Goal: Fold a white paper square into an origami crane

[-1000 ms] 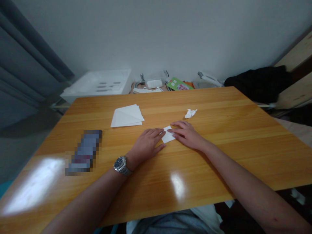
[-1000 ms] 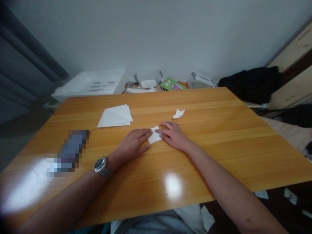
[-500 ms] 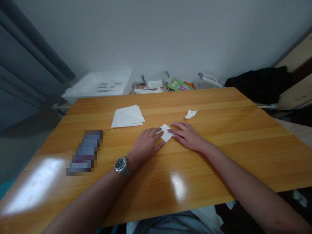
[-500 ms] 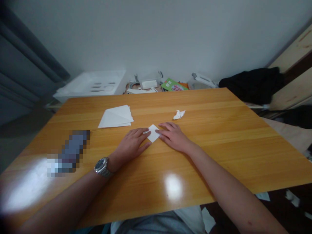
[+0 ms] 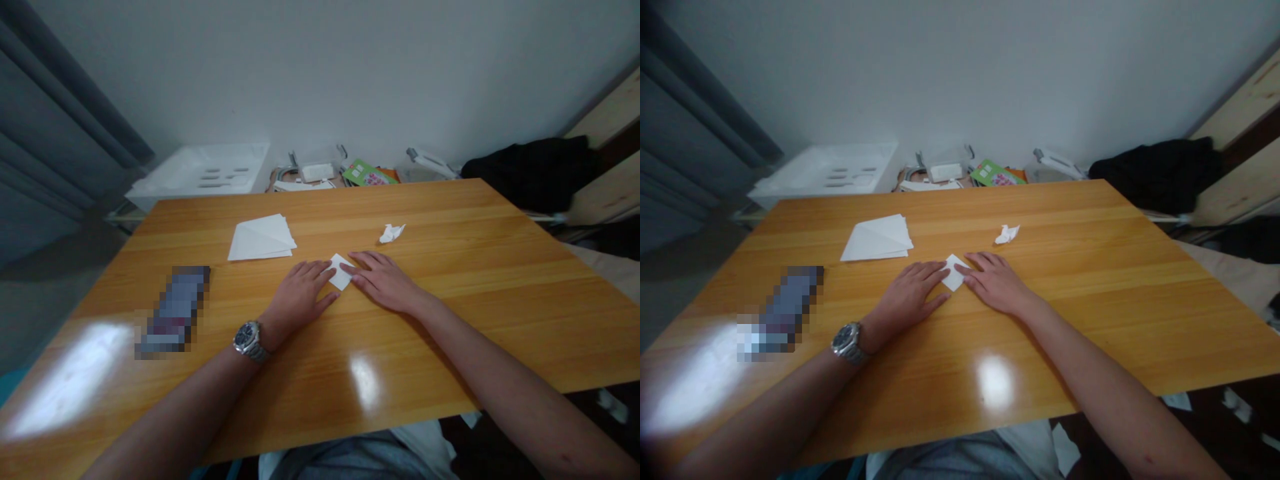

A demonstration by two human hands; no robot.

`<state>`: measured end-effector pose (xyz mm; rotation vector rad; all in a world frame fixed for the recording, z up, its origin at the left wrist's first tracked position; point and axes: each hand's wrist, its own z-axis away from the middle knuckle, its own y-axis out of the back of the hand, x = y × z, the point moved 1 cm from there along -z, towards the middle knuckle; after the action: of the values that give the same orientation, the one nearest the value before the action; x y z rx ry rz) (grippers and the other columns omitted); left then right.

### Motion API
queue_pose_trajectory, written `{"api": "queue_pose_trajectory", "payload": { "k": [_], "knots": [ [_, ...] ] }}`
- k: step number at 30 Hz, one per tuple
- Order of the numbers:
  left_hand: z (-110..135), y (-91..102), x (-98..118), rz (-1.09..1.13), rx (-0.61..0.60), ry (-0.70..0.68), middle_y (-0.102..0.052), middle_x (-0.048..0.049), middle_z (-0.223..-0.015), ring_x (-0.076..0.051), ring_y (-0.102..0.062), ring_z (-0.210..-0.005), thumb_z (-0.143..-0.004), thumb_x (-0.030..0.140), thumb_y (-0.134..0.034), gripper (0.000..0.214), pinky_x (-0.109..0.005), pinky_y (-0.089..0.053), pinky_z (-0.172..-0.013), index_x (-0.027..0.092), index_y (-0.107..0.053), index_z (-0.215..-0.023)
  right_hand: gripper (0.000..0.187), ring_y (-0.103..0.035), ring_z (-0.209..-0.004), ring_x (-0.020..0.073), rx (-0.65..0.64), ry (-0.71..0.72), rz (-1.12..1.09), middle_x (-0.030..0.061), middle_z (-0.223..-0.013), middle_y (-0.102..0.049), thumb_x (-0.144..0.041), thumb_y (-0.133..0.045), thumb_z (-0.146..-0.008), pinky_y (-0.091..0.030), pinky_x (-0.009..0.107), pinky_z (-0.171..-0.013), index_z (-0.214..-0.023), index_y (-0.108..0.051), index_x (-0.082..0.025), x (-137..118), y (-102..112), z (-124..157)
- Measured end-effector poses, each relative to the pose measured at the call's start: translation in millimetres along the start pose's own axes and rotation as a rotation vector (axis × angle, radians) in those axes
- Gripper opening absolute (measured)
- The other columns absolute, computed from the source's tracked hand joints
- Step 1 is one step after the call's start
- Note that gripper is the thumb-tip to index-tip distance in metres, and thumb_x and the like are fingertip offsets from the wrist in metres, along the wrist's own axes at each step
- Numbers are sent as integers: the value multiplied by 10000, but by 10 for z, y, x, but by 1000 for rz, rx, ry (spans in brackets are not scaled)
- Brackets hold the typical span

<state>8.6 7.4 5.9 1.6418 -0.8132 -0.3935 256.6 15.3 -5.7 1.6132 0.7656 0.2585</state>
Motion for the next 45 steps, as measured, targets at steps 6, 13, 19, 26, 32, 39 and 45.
{"api": "queue_pose_trajectory", "payload": {
  "k": [6, 13, 19, 26, 32, 39, 45],
  "knots": [
    [4, -3, -2, 21, 5, 19, -577, -87, -1480, -265, -538, -1333, -1004, 448, -552, 450, -458, -376, -1167, 209, -586, -1384, 444, -488, -1431, 271, -53, 24, -105, 92, -1566, -496, -384, -388, -1083, -400, 514, -1195, -1462, -579, -254, 180, 72, 35],
    [-16, 16, 19, 10, 15, 5, -595, -98, -1459, -276, -553, -1310, -1011, 437, -543, 432, -469, -378, -1160, 186, -600, -1358, 440, -495, -1429, 263, -71, 32, -154, 102, -1541, -524, -393, -393, -1080, -397, 521, -1199, -1418, -622, -225, 169, 134, 27],
    [-20, 30, 39, -11, 25, -8, -569, -108, -1486, -288, -531, -1342, -1018, 446, -531, 448, -480, -362, -1177, 185, -584, -1379, 433, -496, -1422, 277, -42, 60, -113, 106, -1526, -544, -365, -389, -1081, -398, 544, -1192, -1411, -625, -212, 129, 120, 15],
    [-12, 3, 26, 9, 33, -7, -644, -98, -1364, -277, -593, -1240, -1008, 382, -569, 372, -452, -451, -1087, 204, -621, -1331, 400, -511, -1407, 263, -2, 106, -146, 92, -1506, -569, -302, -422, -1064, -399, 547, -1194, -1395, -637, -231, 60, 107, 7],
    [-4, 7, 1, 10, 30, -13, -648, -107, -1358, -290, -609, -1215, -985, 464, -601, 425, -469, -472, -1055, 187, -638, -1305, 394, -536, -1382, 263, -17, 102, -155, 117, -1479, -592, -299, -425, -1065, -407, 531, -1186, -1367, -656, -196, 11, 133, -11],
    [-15, 13, 19, 21, 30, -3, -661, -104, -1334, -278, -617, -1204, -1009, 419, -566, 368, -459, -488, -1041, 196, -655, -1288, 369, -584, -1327, 272, 15, 118, -205, 131, -1430, -630, -299, -453, -1055, -466, 531, -1130, -1328, -685, -210, -11, 148, -14],
    [-29, 0, 16, 15, 42, 7, -689, -91, -1268, -262, -638, -1137, -1042, 380, -504, 317, -442, -507, -991, 203, -689, -1230, 288, -646, -1230, 257, 69, 122, -217, 113, -1336, -690, -299, -528, -1035, -527, 475, -1056, -1221, -739, -238, -19, 108, -13]
  ]
}}
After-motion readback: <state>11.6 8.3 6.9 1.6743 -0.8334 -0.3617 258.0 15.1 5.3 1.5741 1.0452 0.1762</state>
